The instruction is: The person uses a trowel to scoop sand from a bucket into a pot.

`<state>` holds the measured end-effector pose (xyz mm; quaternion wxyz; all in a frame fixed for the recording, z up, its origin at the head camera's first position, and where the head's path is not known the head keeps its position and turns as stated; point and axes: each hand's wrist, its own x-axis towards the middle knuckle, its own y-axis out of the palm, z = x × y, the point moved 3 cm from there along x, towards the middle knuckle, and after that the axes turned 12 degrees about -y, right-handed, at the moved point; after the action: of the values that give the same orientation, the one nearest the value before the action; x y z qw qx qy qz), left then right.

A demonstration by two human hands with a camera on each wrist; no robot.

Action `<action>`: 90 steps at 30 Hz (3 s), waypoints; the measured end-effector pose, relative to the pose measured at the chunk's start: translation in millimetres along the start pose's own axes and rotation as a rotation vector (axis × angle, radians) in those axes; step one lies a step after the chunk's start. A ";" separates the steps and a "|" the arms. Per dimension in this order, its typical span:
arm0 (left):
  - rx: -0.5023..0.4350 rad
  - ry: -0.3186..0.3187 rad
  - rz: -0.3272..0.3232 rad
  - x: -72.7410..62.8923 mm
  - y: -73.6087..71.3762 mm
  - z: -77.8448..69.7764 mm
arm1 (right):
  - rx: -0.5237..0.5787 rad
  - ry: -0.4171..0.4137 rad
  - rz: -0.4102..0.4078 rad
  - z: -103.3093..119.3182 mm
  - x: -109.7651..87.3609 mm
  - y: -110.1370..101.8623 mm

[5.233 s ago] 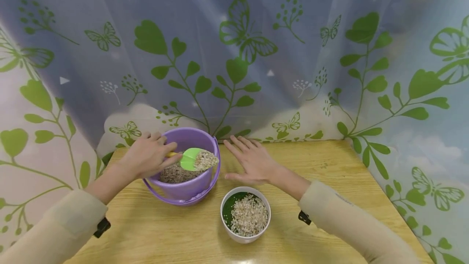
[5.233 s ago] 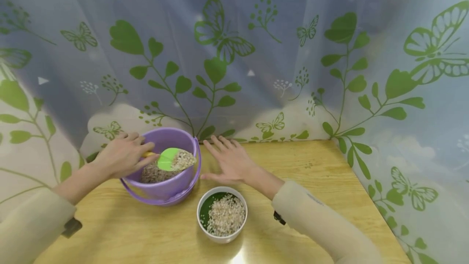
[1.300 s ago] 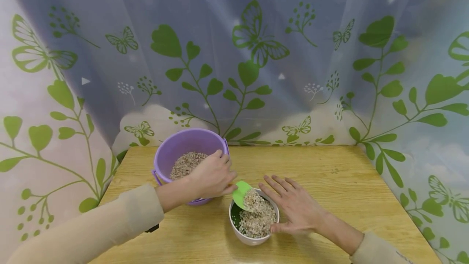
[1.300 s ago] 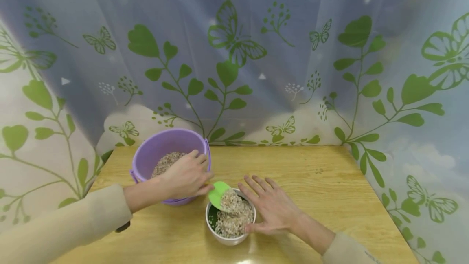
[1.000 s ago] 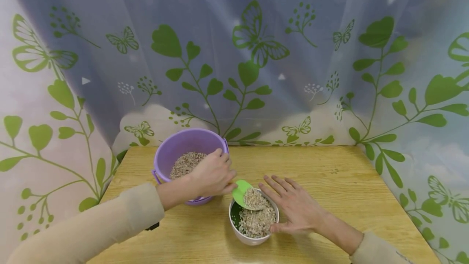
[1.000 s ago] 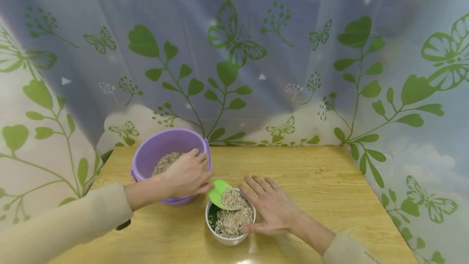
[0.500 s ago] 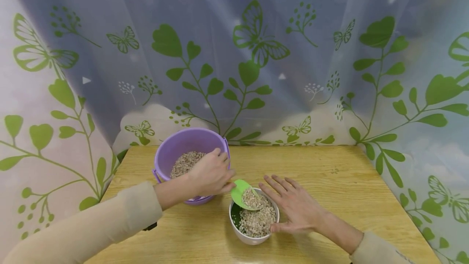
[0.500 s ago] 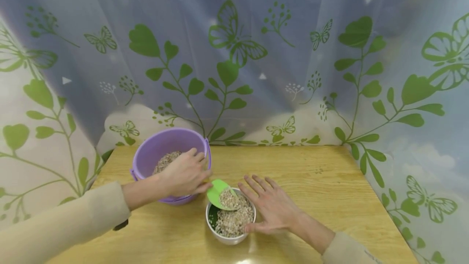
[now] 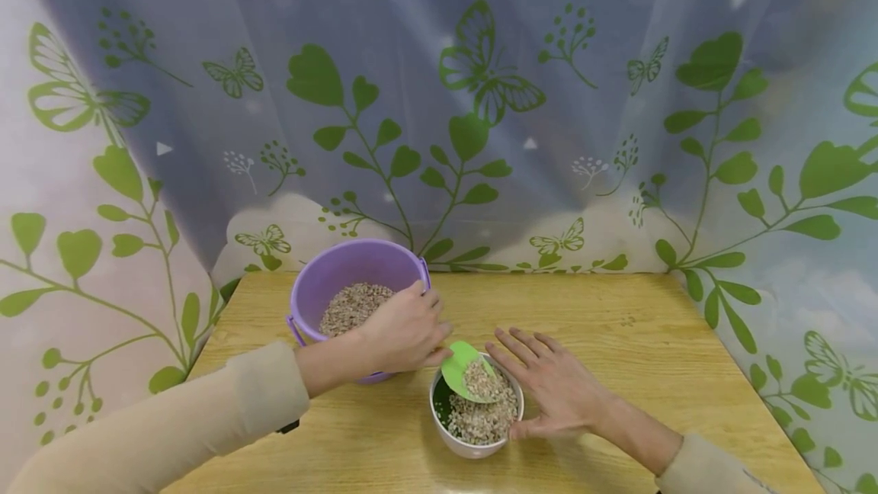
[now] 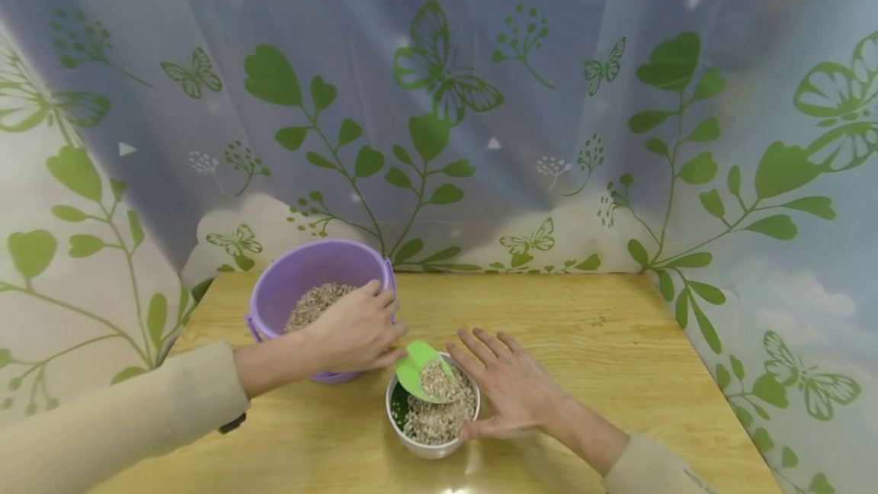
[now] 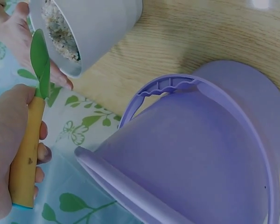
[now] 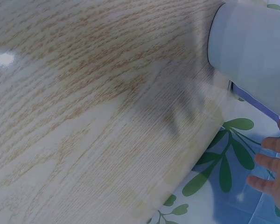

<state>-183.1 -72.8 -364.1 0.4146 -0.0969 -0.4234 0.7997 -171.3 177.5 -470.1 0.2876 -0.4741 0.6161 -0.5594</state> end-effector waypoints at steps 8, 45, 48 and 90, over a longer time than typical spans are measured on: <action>0.059 0.028 -0.033 3.6 -7.7 -1.2 | -0.007 0.004 -0.006 0.1 -0.3 -1.1; 0.157 0.152 -0.132 -2.6 -15.0 4.2 | -0.022 0.007 0.017 0.4 -1.5 -3.2; 0.166 0.156 -0.124 -3.1 -15.0 6.5 | -0.026 0.008 0.019 0.4 -1.6 -2.7; 0.151 0.087 -0.134 -12.3 -5.0 15.1 | -0.046 0.020 0.052 2.6 -1.8 -3.9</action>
<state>-179.9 -89.5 -353.3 0.4915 -0.0713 -0.3489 0.7947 -167.3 178.3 -467.2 0.2847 -0.4587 0.6438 -0.5422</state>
